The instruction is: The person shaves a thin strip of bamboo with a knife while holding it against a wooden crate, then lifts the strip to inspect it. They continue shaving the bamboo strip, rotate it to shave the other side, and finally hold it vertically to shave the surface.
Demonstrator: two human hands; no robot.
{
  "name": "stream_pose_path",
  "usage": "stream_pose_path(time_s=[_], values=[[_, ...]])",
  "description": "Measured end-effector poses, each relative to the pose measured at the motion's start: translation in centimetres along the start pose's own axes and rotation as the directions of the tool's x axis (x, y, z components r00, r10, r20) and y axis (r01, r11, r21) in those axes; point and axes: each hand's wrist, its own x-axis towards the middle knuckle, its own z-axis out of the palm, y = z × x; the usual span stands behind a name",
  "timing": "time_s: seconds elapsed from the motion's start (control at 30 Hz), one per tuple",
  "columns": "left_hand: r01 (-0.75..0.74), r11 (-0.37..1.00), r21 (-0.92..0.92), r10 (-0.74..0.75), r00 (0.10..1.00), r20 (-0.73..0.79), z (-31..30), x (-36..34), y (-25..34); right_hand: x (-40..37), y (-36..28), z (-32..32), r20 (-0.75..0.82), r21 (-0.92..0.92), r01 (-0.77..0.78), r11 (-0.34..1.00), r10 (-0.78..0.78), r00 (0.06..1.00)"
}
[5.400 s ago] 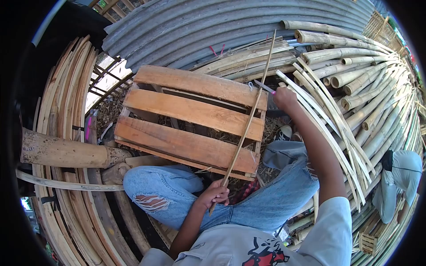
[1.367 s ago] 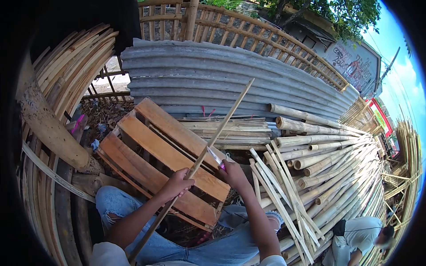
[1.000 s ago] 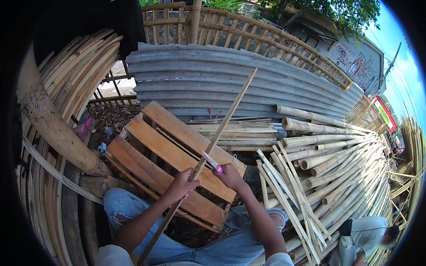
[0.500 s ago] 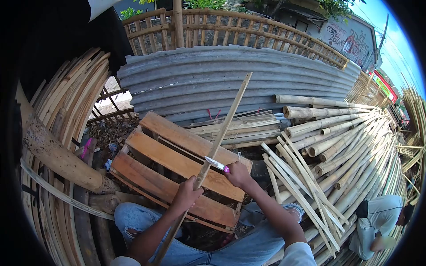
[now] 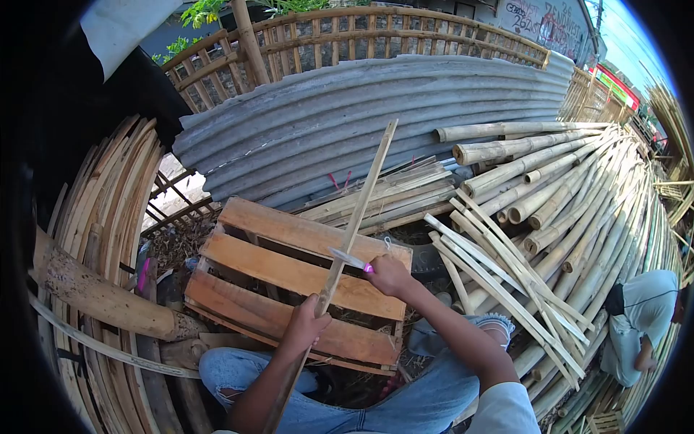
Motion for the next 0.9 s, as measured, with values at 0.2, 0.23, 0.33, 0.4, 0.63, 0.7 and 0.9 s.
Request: stream_pose_path(time_s=[0.2,0.23,0.33,0.4,0.63,0.7,0.9], values=[[0.050,0.997,-0.051,-0.047,0.996,0.070,0.4,0.2,-0.2,0.2,1.6,-2.0,0.021,-0.006,-0.035,0.999,0.035,0.999],[0.067,0.996,-0.060,-0.061,0.995,0.083,0.4,0.2,-0.1,-0.9,0.4,-1.3,0.109,-0.050,0.066,0.997,-0.060,0.992],[-0.034,0.995,0.096,0.035,0.999,0.000,0.6,0.3,-0.8,-0.9,0.5,0.3,0.129,-0.027,0.026,0.999,-0.022,0.991],[0.004,0.996,0.085,-0.005,1.000,0.012,0.4,0.2,-0.6,0.9,2.3,-0.4,0.108,0.062,-0.102,0.993,0.094,0.990],[0.030,0.999,0.011,-0.030,0.999,0.015,0.3,0.6,-1.0,-1.1,-1.0,1.9,0.248,-0.047,0.166,0.985,-0.149,0.957],[0.032,0.998,0.051,-0.033,0.999,0.018,0.3,0.1,-1.5,0.0,0.7,1.7,0.108,0.076,-0.053,0.996,0.044,0.993],[0.119,0.969,-0.214,-0.087,0.985,0.151,2.2,0.3,-1.8,-0.5,1.4,-0.6,0.089,-0.005,-0.017,1.000,0.017,0.996]])
